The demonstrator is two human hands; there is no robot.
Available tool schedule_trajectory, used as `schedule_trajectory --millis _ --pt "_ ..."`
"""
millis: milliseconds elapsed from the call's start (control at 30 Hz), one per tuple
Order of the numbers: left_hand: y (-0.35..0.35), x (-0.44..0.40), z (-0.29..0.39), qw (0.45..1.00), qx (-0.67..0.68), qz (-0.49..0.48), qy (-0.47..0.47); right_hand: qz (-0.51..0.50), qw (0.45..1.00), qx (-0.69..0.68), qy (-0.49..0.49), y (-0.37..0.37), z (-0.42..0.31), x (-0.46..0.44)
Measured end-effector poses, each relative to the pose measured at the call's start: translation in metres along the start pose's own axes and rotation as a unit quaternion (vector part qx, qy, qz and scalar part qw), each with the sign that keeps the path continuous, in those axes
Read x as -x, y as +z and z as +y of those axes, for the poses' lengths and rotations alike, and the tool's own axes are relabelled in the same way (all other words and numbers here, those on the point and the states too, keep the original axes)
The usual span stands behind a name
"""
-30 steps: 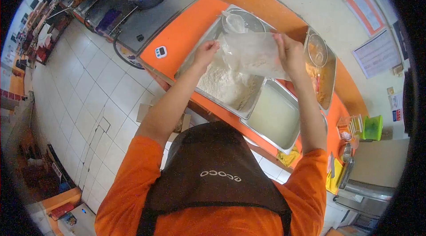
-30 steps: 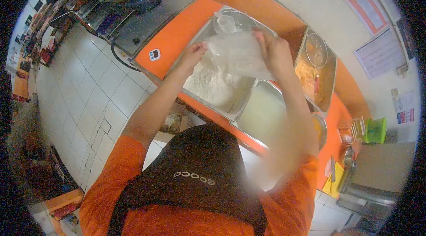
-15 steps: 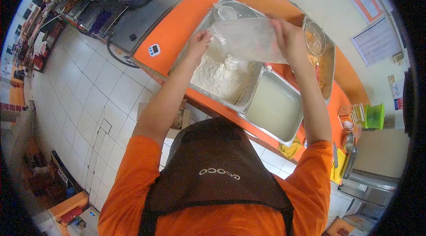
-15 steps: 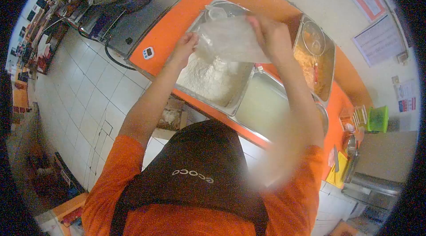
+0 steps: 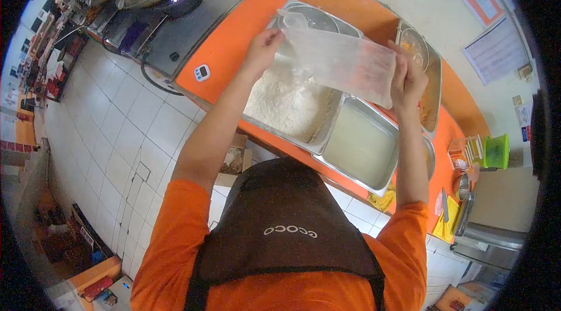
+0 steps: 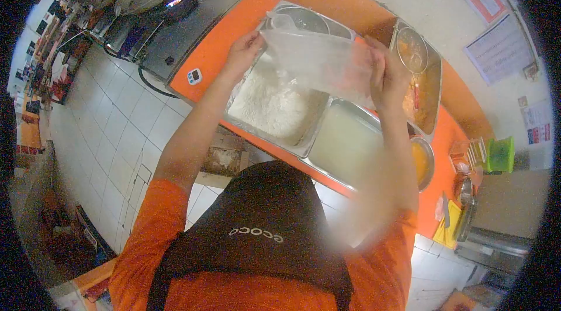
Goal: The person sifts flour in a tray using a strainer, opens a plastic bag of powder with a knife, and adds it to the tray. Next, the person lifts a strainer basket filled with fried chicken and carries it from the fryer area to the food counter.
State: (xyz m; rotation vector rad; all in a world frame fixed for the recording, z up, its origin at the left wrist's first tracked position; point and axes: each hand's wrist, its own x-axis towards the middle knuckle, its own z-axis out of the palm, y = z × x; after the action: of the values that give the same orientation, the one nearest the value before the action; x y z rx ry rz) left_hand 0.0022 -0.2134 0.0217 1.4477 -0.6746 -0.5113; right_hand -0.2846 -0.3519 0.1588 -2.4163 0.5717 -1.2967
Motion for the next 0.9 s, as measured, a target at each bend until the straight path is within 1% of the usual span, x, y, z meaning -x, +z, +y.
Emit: schedule_trajectory --millis 100,167,200,267,300,367,467,567,667,767,900 --pt "0.005 -0.004 0.01 0.998 -0.038 -0.026 0.033 -0.03 0.998 0.03 -0.051 -0.002 0.017 0.023" --pt "0.005 -0.007 0.011 0.995 -0.068 -0.052 0.046 0.016 0.999 0.002 -0.046 -0.003 0.024 0.02" --pt "0.007 -0.009 0.005 0.997 -0.054 -0.029 0.051 0.037 0.998 -0.011 -0.043 -0.003 0.027 0.017" --pt "0.009 -0.008 -0.017 0.998 -0.029 0.011 0.059 0.008 0.996 0.003 -0.085 -0.004 0.008 0.0" --pt "0.007 -0.005 -0.023 0.999 -0.004 0.008 0.032 -0.006 0.994 0.009 -0.105 0.001 -0.001 -0.009" --pt "0.003 0.0 -0.033 0.999 0.048 0.008 -0.02 -0.021 0.988 -0.019 -0.153 0.022 -0.005 -0.026" --pt "-0.004 0.011 -0.052 0.993 0.087 0.039 -0.07 -0.1 0.975 0.021 -0.199 0.041 -0.021 -0.053" --pt "-0.003 0.025 -0.058 0.983 0.128 0.072 -0.111 -0.193 0.941 0.036 -0.277 0.069 -0.033 -0.065" --pt "-0.005 0.034 -0.062 0.978 0.134 0.096 -0.13 -0.198 0.953 0.04 -0.224 0.074 -0.045 -0.085" --pt "-0.005 0.042 -0.054 0.972 0.155 0.112 -0.134 -0.195 0.925 0.05 -0.323 0.087 -0.041 -0.084" --pt "-0.009 0.04 -0.065 0.976 0.149 0.11 -0.115 -0.2 0.934 0.025 -0.294 0.074 -0.049 -0.084"
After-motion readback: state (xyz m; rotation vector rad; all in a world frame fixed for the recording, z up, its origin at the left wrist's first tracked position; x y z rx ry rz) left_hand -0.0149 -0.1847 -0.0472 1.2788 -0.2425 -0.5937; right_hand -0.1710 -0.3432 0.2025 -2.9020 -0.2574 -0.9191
